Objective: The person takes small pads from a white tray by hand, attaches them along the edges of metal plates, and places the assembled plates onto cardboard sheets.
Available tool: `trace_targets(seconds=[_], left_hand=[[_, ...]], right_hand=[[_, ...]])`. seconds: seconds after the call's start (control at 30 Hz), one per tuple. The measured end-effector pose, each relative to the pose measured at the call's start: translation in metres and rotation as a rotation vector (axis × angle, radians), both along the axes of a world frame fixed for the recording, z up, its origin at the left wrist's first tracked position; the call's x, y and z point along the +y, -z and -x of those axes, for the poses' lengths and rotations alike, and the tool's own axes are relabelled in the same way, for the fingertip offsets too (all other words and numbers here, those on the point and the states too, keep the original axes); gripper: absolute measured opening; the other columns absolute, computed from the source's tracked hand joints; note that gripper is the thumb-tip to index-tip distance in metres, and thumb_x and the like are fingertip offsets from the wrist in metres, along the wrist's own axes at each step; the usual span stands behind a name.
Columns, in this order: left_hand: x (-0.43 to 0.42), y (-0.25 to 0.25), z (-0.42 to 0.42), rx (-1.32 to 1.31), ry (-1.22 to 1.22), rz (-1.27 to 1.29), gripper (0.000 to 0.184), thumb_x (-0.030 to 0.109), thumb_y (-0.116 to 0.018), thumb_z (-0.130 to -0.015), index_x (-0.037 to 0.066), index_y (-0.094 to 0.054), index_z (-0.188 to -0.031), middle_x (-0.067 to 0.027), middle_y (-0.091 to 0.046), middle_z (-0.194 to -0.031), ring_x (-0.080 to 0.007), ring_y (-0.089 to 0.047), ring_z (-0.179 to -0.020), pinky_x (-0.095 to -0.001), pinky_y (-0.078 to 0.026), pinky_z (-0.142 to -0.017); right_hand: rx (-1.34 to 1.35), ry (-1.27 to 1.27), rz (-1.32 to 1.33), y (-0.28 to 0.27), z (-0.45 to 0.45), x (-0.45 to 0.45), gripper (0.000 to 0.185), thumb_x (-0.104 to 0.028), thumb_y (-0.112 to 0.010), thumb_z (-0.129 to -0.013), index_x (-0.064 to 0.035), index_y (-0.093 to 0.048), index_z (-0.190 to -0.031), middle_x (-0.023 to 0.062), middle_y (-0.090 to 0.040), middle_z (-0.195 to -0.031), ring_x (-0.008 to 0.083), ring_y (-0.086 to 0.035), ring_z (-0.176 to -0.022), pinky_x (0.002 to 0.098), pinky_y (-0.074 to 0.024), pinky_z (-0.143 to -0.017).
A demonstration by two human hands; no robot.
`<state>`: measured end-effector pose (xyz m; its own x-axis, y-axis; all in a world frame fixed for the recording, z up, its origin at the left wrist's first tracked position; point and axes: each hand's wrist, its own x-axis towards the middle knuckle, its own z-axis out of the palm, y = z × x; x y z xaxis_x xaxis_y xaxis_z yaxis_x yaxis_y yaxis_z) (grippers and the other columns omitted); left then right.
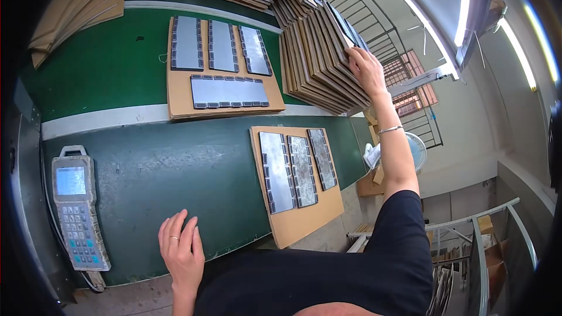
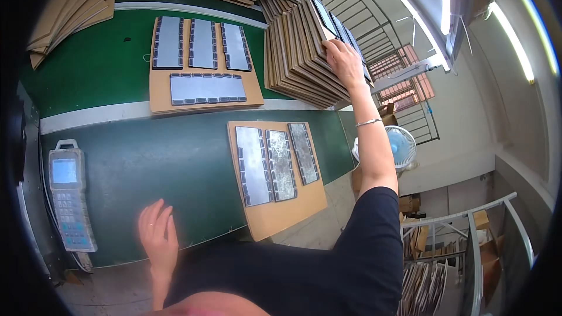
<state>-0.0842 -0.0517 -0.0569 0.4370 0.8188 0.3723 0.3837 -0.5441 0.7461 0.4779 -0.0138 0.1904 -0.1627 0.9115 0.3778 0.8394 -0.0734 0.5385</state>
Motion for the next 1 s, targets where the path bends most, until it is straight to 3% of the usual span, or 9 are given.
trace_targets(seconds=[0.33, 0.5, 0.6, 0.73, 0.83, 1.0], left_hand=[[0.002, 0.001, 0.001, -0.005, 0.029, 0.005, 0.017, 0.002, -0.068, -0.091, -0.001, -0.074, -0.107, -0.0124, -0.069, -0.119, -0.0321, -0.062, -0.118, -0.0508, -0.047, -0.106], [0.002, 0.001, 0.001, -0.007, 0.03, 0.007, 0.017, 0.002, -0.068, -0.091, -0.001, -0.074, -0.106, -0.0121, -0.07, -0.117, -0.0317, -0.062, -0.118, -0.0507, -0.047, -0.106], [0.002, 0.001, 0.001, -0.006, 0.029, 0.011, 0.017, 0.003, -0.068, -0.091, -0.001, -0.074, -0.106, -0.0118, -0.071, -0.116, -0.0313, -0.062, -0.118, -0.0507, -0.047, -0.106], [0.002, 0.001, 0.0, -0.002, 0.03, 0.006, 0.017, 0.003, -0.067, -0.092, -0.001, -0.074, -0.107, -0.0114, -0.071, -0.115, -0.0308, -0.062, -0.118, -0.0505, -0.047, -0.107], [0.002, 0.0, 0.001, 0.0, 0.029, 0.009, 0.017, 0.003, -0.067, -0.092, -0.001, -0.075, -0.107, -0.0111, -0.071, -0.115, -0.0306, -0.063, -0.118, -0.0505, -0.047, -0.106], [0.002, 0.0, 0.0, 0.006, 0.025, 0.006, 0.017, 0.002, -0.067, -0.092, -0.001, -0.075, -0.107, -0.0108, -0.072, -0.114, -0.0305, -0.063, -0.118, -0.0502, -0.047, -0.106]], right_hand=[[0.02, 0.026, 0.016, 0.002, 0.0, 0.004, 0.026, -0.014, -0.071, -0.089, -0.0147, -0.071, -0.116, 0.0089, -0.066, -0.12, 0.0288, -0.064, -0.112, 0.0393, -0.0532, -0.096], [0.068, 0.064, 0.081, -0.004, 0.014, 0.005, 0.028, -0.021, -0.07, -0.091, -0.0118, -0.071, -0.118, 0.0114, -0.065, -0.122, 0.03, -0.066, -0.108, 0.0411, -0.0541, -0.095], [0.101, 0.103, 0.127, -0.007, 0.02, 0.003, 0.028, -0.021, -0.069, -0.094, -0.0112, -0.069, -0.119, 0.0121, -0.063, -0.126, 0.0326, -0.063, -0.116, 0.0428, -0.0527, -0.099], [0.041, 0.097, 0.137, -0.004, 0.01, 0.001, 0.036, -0.024, -0.071, -0.092, -0.0138, -0.066, -0.126, 0.0104, -0.061, -0.13, 0.0309, -0.063, -0.116, 0.0423, -0.0546, -0.096], [-0.036, 0.056, 0.121, -0.002, 0.012, 0.0, 0.04, -0.022, -0.074, -0.089, -0.0162, -0.066, -0.127, 0.0088, -0.061, -0.13, 0.0272, -0.066, -0.105, 0.0407, -0.0558, -0.091], [-0.122, 0.04, 0.093, 0.007, 0.014, 0.001, 0.047, -0.016, -0.074, -0.085, -0.0203, -0.063, -0.131, 0.0054, -0.056, -0.138, 0.0271, -0.062, -0.109, 0.0401, -0.0553, -0.092]])
